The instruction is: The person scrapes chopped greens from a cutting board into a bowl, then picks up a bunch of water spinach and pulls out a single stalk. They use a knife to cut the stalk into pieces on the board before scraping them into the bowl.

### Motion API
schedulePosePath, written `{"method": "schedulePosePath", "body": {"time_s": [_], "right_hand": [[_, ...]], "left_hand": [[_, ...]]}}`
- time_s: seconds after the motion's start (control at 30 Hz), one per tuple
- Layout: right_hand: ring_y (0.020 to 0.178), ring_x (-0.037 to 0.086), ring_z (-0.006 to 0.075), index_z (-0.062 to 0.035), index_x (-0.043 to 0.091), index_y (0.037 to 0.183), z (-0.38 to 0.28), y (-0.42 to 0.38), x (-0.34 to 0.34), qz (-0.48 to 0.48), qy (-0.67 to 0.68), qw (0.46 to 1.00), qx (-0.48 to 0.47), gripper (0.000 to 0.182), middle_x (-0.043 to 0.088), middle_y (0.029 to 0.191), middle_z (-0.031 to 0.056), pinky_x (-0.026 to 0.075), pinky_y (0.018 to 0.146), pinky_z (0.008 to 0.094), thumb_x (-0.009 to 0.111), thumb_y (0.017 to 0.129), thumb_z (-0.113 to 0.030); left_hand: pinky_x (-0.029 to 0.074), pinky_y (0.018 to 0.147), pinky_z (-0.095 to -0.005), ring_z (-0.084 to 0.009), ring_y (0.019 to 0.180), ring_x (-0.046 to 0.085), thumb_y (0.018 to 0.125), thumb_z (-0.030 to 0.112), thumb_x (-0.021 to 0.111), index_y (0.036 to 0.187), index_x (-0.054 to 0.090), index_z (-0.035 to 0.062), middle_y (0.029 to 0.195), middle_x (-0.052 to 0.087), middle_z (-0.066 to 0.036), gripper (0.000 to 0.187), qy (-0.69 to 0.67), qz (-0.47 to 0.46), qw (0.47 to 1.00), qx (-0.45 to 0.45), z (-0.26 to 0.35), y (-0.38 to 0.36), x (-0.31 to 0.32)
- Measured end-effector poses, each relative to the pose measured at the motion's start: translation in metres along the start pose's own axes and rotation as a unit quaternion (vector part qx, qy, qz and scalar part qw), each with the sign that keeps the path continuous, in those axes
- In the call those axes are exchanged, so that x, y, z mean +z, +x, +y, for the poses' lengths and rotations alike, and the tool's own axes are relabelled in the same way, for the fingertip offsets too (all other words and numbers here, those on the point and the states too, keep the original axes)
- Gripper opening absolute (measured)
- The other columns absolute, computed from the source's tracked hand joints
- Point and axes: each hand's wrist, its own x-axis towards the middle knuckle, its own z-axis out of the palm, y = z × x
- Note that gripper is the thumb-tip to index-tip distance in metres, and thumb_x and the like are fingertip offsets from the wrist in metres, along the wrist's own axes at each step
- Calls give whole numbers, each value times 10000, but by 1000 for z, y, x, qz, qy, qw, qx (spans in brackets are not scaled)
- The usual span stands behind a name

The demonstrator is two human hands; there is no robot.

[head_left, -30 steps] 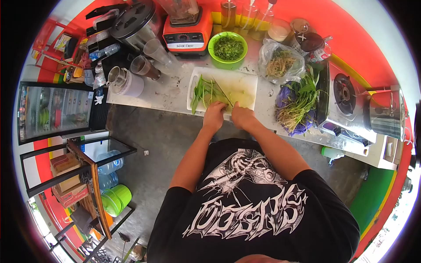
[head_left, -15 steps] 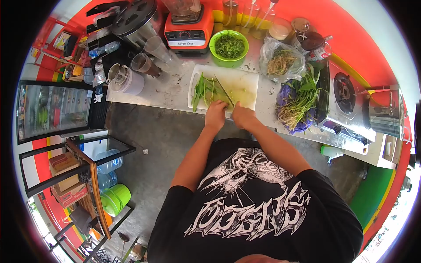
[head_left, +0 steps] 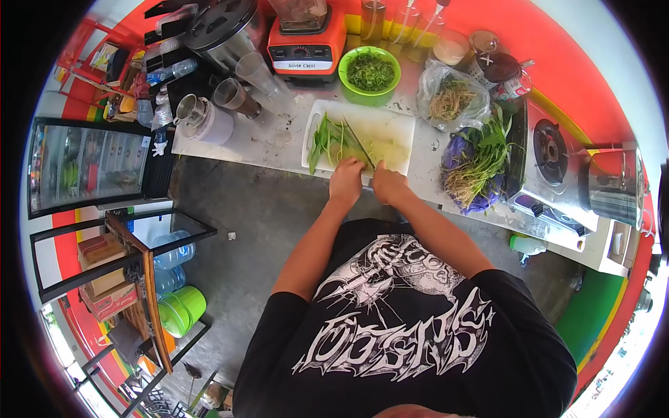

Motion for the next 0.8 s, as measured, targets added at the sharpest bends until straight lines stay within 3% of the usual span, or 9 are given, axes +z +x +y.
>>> {"method": "schedulePosePath", "body": {"time_s": [0.27, 0.47, 0.53, 0.63, 0.77, 0.8], "right_hand": [[1065, 719, 371, 31, 426, 1267, -10, 12, -23, -1, -6, 1000, -27, 664, 729, 1097, 240, 580, 878, 444, 818, 746, -92], [1043, 726, 379, 27, 425, 1266, -4, 7, 5, 3, 9, 1000, -5, 619, 733, 1089, 232, 578, 874, 450, 783, 785, -129], [1033, 721, 400, 33, 426, 1250, -9, 5, 3, 23, 39, 999, -13, 540, 732, 1053, 244, 580, 860, 463, 726, 811, -60], [1014, 726, 403, 33, 426, 1239, -19, 14, -11, 31, 36, 999, -23, 538, 736, 1031, 239, 581, 850, 469, 732, 808, -67], [1018, 726, 399, 27, 431, 1238, -16, 12, -18, 7, 43, 999, -26, 550, 736, 1031, 242, 585, 842, 473, 749, 801, -75], [1019, 725, 402, 25, 435, 1237, -9, 14, -5, 45, 43, 997, -33, 533, 734, 1038, 244, 586, 847, 472, 740, 810, -70]], "left_hand": [[539, 802, -464, -345, 940, 646, 845, 24, 617, 890, 722, 70, 930, 663, -96, 123, 17, -3, 1000, 1, -1, 3, 0], [529, 809, -474, -357, 938, 642, 845, 21, 613, 884, 712, 63, 926, 657, -109, 114, -12, 4, 1000, -16, -2, 1, 3], [528, 810, -477, -361, 939, 641, 847, 21, 611, 882, 707, 61, 925, 654, -112, 110, -12, 10, 1000, -9, -2, 1, 2], [526, 807, -481, -368, 940, 639, 851, 20, 605, 876, 699, 60, 924, 649, -117, 105, 0, 2, 1000, -6, -2, 3, 0], [544, 819, -468, -344, 1004, 633, 859, 15, 588, 935, 719, 84, 969, 654, -99, 166, 29, -31, 999, -32, 0, 1, 0], [545, 823, -466, -341, 1006, 634, 858, 16, 590, 941, 723, 86, 976, 656, -96, 172, 24, -23, 999, -38, 1, 1, 1]]}}
